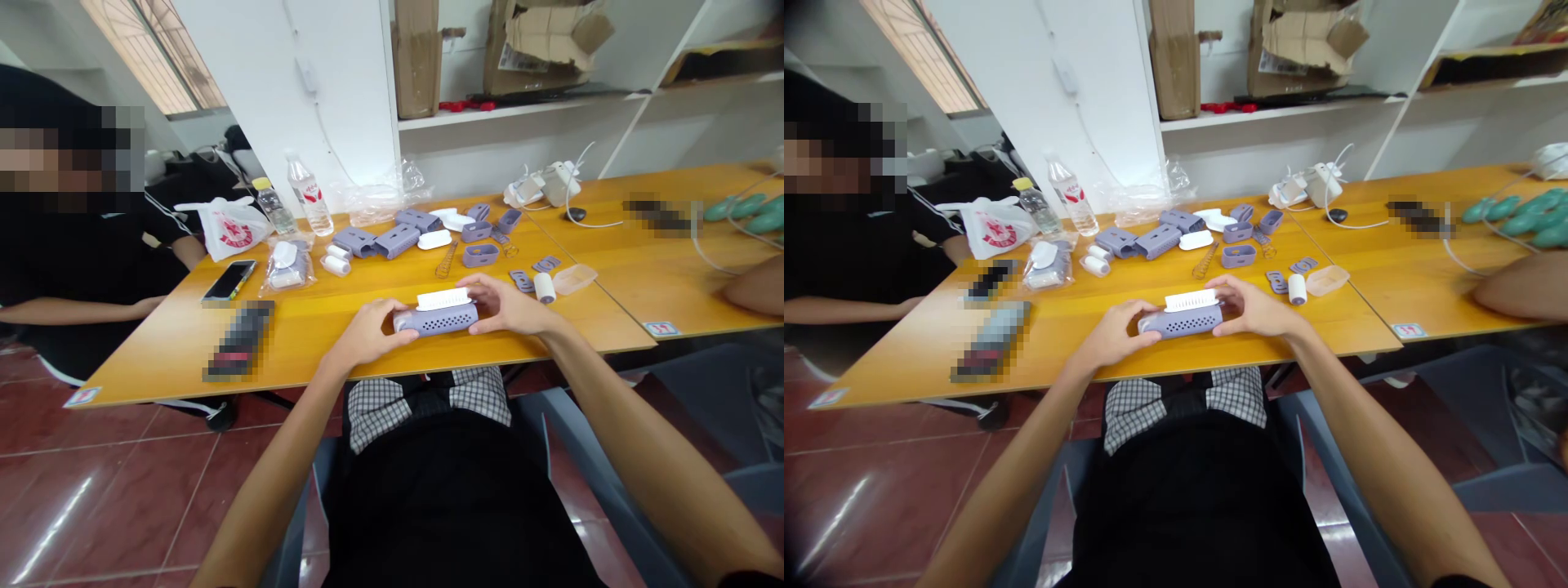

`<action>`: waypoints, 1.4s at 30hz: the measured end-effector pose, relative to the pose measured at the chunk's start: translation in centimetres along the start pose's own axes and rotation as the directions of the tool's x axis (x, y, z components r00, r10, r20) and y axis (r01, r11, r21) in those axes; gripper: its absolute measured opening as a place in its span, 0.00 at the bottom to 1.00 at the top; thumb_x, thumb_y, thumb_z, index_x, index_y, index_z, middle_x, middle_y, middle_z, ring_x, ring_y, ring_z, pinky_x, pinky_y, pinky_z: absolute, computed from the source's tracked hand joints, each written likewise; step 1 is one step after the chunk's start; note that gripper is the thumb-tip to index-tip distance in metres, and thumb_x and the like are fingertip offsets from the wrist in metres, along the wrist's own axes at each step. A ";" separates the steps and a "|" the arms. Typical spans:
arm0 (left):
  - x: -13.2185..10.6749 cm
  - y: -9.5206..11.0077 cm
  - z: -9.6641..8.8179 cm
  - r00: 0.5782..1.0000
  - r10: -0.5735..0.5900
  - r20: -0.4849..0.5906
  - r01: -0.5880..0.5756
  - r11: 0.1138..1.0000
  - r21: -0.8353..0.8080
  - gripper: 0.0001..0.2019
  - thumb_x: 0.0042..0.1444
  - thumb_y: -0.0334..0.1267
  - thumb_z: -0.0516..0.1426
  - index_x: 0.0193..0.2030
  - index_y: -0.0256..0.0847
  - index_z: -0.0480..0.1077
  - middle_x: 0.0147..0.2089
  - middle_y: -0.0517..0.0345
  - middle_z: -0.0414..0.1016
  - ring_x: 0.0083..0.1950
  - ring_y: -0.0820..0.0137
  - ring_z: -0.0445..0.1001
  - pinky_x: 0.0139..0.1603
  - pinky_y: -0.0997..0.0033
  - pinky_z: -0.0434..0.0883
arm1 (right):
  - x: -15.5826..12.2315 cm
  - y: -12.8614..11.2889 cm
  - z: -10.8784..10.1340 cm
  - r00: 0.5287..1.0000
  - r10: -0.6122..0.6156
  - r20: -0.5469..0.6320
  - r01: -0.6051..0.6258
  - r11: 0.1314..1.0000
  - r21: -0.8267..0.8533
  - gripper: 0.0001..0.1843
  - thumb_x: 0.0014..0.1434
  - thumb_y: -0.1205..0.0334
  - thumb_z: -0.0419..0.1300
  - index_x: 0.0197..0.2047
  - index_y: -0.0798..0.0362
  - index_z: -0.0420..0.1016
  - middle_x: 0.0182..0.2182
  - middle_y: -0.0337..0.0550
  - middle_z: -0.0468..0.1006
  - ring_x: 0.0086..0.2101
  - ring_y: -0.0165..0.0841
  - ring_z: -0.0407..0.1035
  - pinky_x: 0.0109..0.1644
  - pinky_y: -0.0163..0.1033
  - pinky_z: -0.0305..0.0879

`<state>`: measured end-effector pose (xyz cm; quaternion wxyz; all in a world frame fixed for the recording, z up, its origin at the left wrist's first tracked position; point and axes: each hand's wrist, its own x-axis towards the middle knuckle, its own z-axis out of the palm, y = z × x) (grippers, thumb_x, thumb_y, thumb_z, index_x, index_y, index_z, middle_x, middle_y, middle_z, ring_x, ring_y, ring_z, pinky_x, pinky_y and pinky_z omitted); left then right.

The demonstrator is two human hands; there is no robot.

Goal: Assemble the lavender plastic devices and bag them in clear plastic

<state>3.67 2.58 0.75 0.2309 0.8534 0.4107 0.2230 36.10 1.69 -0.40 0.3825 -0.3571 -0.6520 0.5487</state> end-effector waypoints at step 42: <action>-0.3 0.1 0.6 0.964 0.249 0.096 -0.252 0.968 0.014 0.28 0.66 0.51 0.66 0.71 0.55 0.73 0.80 0.48 0.62 0.77 0.49 0.68 0.78 0.39 0.67 | -0.4 2.2 1.5 0.982 -0.058 -0.177 0.049 0.997 -0.056 0.34 0.38 0.56 0.86 0.46 0.48 0.78 0.57 0.49 0.83 0.51 0.45 0.82 0.65 0.61 0.77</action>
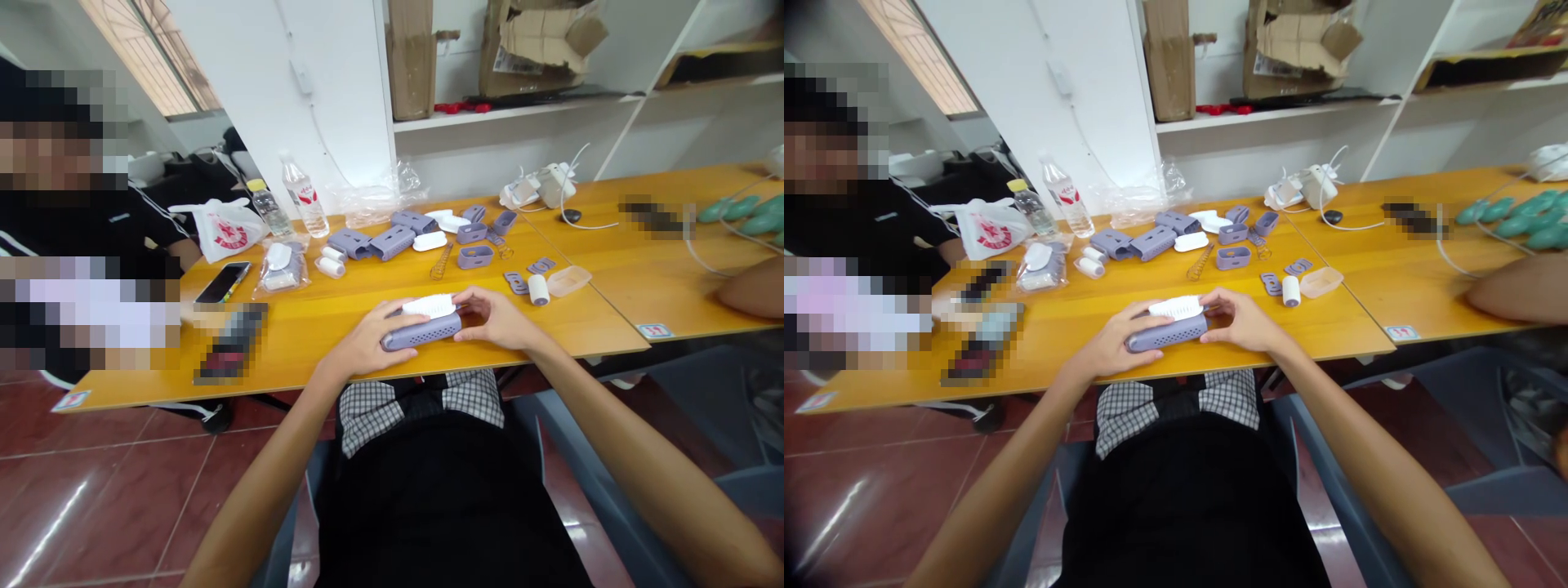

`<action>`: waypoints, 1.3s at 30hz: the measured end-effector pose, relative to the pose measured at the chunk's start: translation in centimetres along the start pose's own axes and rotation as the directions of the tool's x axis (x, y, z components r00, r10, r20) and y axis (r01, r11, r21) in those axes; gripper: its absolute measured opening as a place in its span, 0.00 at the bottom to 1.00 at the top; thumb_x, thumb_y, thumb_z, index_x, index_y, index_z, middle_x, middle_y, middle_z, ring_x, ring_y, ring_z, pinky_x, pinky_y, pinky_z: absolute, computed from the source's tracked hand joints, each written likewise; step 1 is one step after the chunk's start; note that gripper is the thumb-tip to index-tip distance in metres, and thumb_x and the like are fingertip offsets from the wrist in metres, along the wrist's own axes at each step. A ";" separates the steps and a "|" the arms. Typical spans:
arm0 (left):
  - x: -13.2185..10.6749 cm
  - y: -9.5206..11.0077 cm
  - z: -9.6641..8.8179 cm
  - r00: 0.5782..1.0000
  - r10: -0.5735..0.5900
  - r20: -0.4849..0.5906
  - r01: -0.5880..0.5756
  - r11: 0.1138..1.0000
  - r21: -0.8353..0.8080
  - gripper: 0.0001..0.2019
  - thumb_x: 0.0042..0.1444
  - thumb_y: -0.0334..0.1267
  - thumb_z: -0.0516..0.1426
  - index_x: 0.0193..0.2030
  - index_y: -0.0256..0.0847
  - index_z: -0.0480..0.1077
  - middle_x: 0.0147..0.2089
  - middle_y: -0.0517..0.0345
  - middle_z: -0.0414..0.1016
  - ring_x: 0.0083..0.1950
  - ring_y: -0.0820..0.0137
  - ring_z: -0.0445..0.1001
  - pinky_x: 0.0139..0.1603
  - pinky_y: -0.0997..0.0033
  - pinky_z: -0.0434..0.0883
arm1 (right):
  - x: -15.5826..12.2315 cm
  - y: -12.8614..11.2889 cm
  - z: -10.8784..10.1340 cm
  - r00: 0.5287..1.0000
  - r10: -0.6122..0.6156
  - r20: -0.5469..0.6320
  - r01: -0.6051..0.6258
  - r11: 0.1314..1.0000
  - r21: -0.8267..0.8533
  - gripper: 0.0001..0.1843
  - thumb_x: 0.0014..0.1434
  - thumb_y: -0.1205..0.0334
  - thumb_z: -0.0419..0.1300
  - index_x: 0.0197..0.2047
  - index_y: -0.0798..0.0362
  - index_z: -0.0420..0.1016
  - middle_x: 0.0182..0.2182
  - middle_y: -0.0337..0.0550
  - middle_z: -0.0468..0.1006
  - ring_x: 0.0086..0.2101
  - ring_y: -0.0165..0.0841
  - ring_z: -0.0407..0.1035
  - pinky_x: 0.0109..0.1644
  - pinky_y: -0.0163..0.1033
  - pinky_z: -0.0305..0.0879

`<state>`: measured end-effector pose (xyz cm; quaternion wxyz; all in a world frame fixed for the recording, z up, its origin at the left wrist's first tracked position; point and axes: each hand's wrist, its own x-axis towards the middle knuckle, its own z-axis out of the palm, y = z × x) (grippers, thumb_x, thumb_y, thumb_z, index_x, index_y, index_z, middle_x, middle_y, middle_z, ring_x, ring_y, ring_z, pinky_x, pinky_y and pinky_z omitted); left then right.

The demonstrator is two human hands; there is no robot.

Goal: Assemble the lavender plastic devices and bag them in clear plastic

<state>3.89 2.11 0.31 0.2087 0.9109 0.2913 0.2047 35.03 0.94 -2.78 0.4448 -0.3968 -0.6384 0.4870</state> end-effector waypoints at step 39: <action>-0.3 0.0 0.0 0.997 -0.071 -0.030 0.070 0.997 -0.035 0.41 0.61 0.50 0.68 0.78 0.52 0.60 0.76 0.47 0.67 0.75 0.49 0.69 0.77 0.39 0.67 | 0.0 0.3 0.3 1.000 -0.012 0.004 0.012 0.999 -0.030 0.32 0.42 0.55 0.84 0.47 0.45 0.76 0.46 0.44 0.85 0.48 0.45 0.81 0.62 0.60 0.77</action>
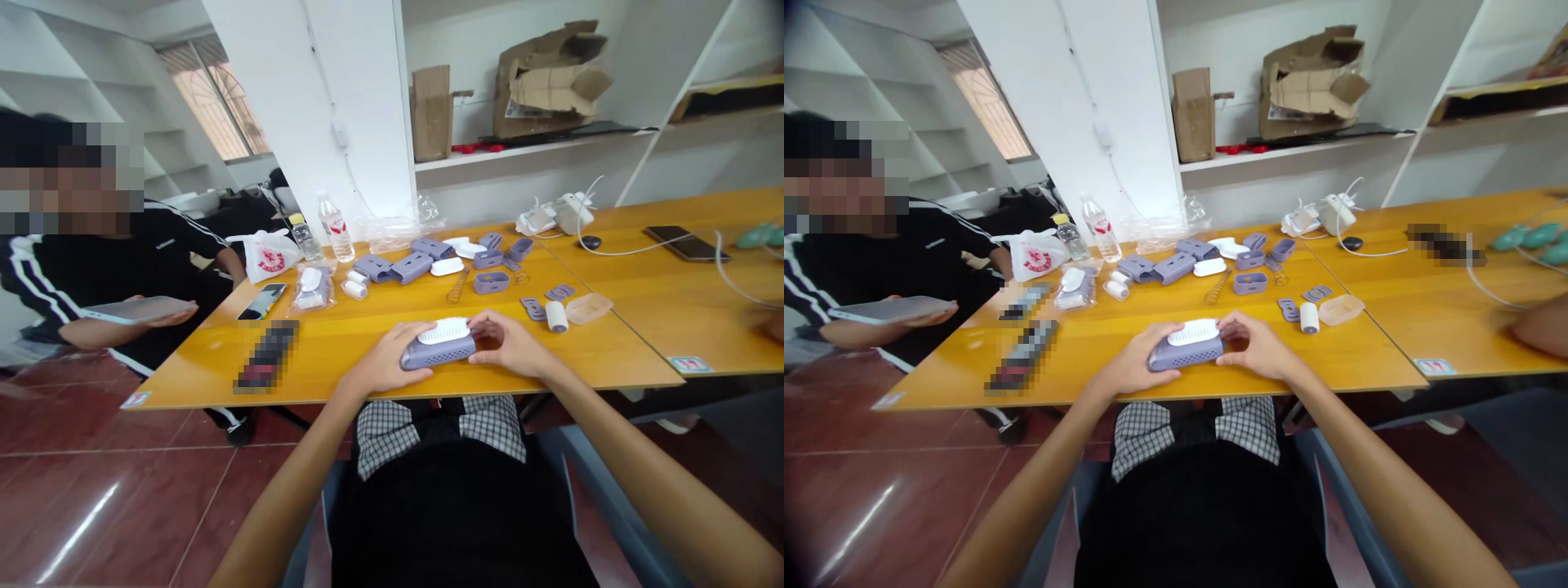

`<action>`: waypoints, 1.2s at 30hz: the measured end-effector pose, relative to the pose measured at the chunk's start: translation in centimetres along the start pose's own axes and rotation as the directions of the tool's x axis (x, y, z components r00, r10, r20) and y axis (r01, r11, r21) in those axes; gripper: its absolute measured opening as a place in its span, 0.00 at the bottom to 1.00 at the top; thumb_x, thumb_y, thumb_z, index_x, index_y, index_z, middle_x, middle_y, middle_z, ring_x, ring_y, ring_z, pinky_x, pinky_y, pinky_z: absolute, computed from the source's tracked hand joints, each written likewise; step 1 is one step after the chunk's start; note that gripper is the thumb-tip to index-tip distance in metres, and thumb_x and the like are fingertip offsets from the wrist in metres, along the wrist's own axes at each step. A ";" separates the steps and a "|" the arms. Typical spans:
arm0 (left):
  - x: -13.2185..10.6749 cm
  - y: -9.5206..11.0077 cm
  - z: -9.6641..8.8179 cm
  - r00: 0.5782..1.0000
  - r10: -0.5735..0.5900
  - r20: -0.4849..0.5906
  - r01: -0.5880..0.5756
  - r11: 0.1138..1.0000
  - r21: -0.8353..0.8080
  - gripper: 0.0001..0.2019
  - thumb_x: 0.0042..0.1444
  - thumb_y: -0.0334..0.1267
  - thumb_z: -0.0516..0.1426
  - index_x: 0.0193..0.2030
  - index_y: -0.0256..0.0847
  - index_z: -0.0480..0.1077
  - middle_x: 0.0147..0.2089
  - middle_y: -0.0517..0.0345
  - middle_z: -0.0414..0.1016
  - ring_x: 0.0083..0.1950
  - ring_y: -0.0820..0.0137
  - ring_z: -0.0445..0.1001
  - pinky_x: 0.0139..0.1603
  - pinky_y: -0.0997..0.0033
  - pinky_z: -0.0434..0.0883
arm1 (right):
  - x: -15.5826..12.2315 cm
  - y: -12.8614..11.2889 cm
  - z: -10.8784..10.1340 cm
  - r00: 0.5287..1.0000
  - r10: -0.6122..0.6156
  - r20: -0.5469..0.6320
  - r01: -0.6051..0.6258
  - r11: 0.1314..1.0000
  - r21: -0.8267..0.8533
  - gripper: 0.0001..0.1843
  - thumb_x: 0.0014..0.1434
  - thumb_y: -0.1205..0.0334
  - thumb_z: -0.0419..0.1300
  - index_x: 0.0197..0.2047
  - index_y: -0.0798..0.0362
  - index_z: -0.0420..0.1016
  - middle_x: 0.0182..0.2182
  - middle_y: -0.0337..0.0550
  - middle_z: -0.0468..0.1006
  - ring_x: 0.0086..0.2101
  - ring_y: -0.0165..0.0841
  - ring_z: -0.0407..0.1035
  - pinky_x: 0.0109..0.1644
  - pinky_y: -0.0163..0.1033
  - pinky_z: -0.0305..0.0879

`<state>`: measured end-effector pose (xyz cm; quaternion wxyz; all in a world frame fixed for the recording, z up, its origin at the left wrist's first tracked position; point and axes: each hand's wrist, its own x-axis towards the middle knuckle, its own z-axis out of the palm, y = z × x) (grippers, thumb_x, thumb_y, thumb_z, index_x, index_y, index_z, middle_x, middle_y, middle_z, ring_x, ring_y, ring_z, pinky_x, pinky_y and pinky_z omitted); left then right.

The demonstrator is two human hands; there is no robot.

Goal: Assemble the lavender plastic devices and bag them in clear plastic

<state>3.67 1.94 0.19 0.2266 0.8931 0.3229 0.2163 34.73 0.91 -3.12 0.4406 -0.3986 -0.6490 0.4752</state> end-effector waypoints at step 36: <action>-0.3 1.2 -0.3 0.999 -0.025 0.038 0.028 0.997 -0.067 0.43 0.61 0.57 0.67 0.79 0.52 0.58 0.76 0.45 0.68 0.74 0.47 0.69 0.77 0.38 0.64 | -0.7 0.4 -0.2 0.999 -0.036 -0.005 0.035 0.989 -0.142 0.33 0.46 0.39 0.82 0.50 0.45 0.80 0.53 0.52 0.85 0.53 0.53 0.81 0.65 0.65 0.75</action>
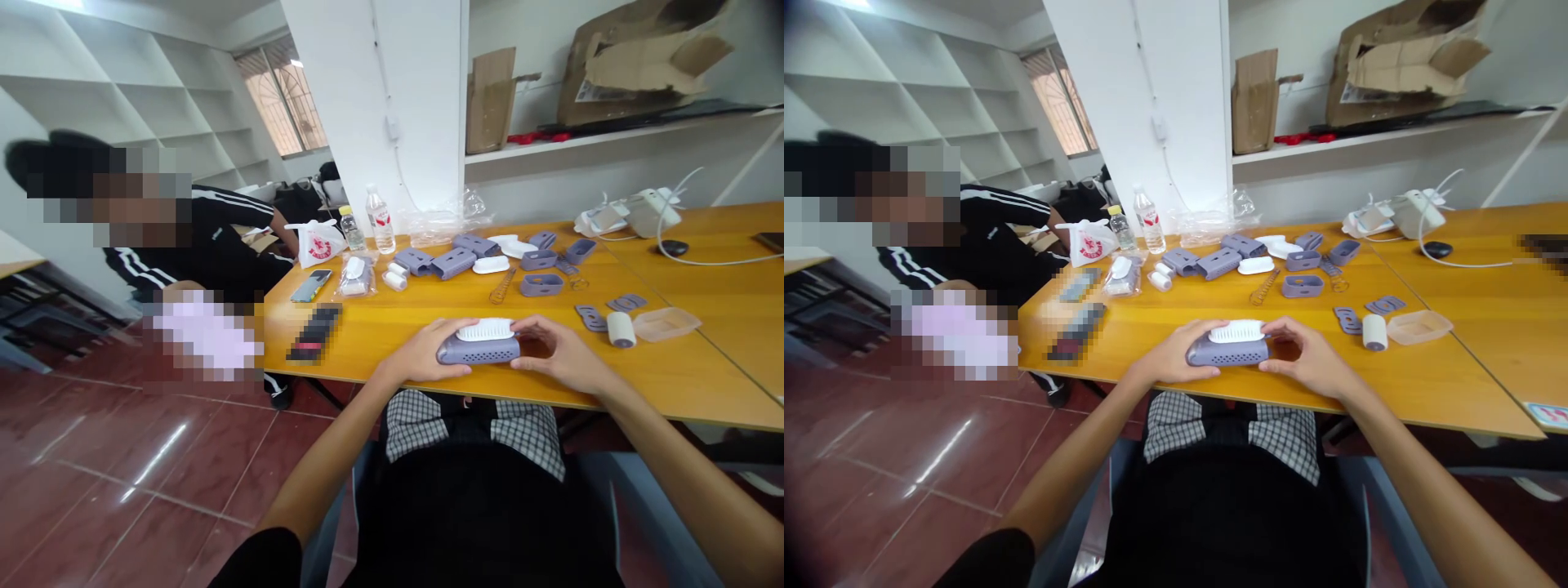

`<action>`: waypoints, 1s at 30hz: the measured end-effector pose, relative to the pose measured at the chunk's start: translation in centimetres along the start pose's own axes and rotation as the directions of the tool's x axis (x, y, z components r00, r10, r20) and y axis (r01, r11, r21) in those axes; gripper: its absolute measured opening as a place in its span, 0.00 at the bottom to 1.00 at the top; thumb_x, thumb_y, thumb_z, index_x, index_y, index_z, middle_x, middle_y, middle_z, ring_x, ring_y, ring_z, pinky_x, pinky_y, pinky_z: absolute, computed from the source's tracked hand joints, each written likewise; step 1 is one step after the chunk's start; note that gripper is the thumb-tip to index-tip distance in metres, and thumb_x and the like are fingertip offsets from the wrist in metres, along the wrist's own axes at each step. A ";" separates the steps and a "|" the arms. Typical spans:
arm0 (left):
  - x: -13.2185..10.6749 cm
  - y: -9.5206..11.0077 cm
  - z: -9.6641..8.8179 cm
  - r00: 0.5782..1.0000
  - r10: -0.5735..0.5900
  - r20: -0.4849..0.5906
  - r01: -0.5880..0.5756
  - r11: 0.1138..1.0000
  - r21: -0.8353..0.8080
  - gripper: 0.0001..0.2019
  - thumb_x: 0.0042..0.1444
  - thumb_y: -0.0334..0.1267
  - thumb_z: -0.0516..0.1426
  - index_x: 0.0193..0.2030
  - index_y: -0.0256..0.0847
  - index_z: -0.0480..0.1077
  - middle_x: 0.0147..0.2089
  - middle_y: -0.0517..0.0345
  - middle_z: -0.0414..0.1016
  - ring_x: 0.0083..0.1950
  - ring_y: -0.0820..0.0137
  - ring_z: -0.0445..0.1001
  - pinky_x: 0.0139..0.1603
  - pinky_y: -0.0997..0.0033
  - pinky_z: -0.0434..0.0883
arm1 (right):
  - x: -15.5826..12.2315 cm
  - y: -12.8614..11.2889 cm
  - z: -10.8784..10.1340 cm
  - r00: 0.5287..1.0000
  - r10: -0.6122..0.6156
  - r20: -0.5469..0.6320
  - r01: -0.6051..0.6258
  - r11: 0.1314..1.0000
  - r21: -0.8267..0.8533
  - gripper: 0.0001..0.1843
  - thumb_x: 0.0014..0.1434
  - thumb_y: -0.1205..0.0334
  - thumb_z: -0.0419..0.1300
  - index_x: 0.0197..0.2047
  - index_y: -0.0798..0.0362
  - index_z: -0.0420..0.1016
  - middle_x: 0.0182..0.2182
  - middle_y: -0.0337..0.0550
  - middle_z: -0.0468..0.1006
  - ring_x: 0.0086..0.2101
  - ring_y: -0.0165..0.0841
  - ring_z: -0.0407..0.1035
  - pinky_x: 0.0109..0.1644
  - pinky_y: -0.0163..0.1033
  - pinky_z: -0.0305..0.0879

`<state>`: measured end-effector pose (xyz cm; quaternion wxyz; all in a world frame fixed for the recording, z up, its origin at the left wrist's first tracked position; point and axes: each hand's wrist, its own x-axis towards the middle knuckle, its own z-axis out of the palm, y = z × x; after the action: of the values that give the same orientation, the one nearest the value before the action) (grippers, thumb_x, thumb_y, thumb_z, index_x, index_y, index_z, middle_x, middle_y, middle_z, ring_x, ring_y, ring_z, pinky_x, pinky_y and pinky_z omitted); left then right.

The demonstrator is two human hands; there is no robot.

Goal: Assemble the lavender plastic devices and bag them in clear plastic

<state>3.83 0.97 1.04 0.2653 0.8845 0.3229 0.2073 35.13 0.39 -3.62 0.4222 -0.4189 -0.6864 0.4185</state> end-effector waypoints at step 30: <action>-0.1 -0.1 0.4 0.999 0.050 -0.011 -0.050 0.999 0.007 0.41 0.63 0.55 0.66 0.79 0.49 0.60 0.77 0.45 0.67 0.75 0.48 0.68 0.78 0.43 0.64 | -0.2 -0.2 0.0 1.000 0.023 -0.017 -0.024 1.000 -0.020 0.35 0.44 0.37 0.83 0.48 0.45 0.79 0.52 0.52 0.85 0.52 0.54 0.81 0.62 0.65 0.78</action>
<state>3.89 0.86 0.68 0.2551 0.8920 0.3030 0.2178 35.14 0.14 -3.51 0.4186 -0.4347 -0.6821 0.4129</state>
